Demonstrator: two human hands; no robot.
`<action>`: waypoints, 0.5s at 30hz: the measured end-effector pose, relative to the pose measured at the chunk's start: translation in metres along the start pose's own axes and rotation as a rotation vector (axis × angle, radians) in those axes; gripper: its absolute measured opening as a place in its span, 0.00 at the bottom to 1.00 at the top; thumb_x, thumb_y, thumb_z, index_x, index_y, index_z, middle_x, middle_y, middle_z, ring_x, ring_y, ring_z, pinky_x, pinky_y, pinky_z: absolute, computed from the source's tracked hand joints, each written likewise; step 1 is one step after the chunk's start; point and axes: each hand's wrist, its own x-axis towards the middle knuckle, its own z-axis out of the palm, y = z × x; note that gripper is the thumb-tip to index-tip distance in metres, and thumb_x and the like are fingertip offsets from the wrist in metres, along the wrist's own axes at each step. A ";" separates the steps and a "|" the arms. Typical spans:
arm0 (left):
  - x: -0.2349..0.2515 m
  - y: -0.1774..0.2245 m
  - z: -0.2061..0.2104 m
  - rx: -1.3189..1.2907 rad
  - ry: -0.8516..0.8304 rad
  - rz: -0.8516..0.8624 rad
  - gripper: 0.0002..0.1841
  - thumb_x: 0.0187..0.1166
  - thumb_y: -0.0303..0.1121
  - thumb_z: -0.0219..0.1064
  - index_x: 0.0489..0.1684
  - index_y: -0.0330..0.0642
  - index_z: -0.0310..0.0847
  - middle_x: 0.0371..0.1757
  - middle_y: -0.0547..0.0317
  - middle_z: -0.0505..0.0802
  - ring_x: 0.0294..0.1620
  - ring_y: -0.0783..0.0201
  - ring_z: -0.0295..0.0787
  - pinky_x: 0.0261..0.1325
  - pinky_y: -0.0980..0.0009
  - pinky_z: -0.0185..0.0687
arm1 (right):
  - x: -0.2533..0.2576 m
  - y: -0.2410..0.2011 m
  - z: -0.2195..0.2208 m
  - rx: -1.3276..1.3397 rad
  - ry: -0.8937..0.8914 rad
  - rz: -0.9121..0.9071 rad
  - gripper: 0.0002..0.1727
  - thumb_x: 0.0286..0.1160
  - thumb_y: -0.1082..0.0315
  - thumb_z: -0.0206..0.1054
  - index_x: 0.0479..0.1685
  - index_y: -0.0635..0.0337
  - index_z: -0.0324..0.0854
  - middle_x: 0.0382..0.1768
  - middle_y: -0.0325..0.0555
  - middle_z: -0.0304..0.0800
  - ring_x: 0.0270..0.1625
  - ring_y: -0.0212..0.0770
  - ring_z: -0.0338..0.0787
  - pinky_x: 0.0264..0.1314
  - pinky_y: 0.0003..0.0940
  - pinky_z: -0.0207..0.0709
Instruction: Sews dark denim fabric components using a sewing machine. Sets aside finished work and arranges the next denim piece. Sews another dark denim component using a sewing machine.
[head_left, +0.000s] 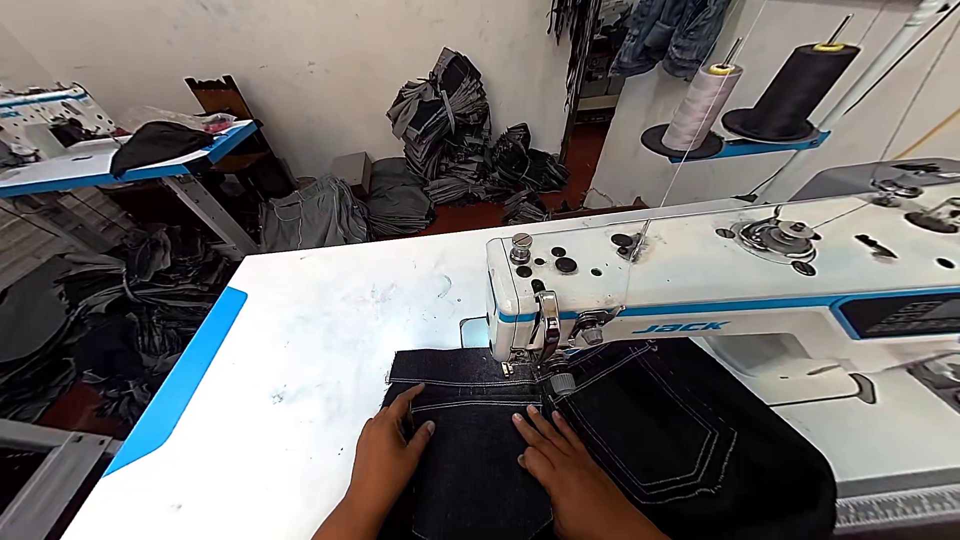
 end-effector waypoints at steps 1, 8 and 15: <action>0.003 0.000 -0.003 -0.027 -0.036 -0.044 0.30 0.73 0.38 0.70 0.79 0.44 0.77 0.38 0.55 0.92 0.38 0.56 0.86 0.52 0.50 0.80 | 0.000 -0.001 -0.001 -0.014 -0.017 -0.003 0.16 0.45 0.87 0.75 0.37 0.67 0.86 0.79 0.64 0.78 0.85 0.69 0.71 0.83 0.72 0.59; 0.011 0.008 -0.018 -0.010 -0.160 -0.130 0.29 0.76 0.35 0.71 0.80 0.46 0.75 0.37 0.59 0.89 0.31 0.63 0.80 0.43 0.62 0.78 | -0.001 0.001 0.005 -0.072 0.002 0.005 0.18 0.42 0.85 0.76 0.36 0.60 0.84 0.81 0.60 0.75 0.86 0.68 0.69 0.84 0.66 0.62; 0.017 0.011 -0.024 0.022 -0.253 -0.177 0.26 0.78 0.36 0.71 0.78 0.48 0.77 0.41 0.57 0.91 0.37 0.60 0.85 0.51 0.57 0.80 | 0.000 -0.006 0.002 -0.209 -0.026 0.016 0.17 0.46 0.80 0.77 0.39 0.58 0.86 0.80 0.60 0.77 0.83 0.67 0.75 0.76 0.64 0.72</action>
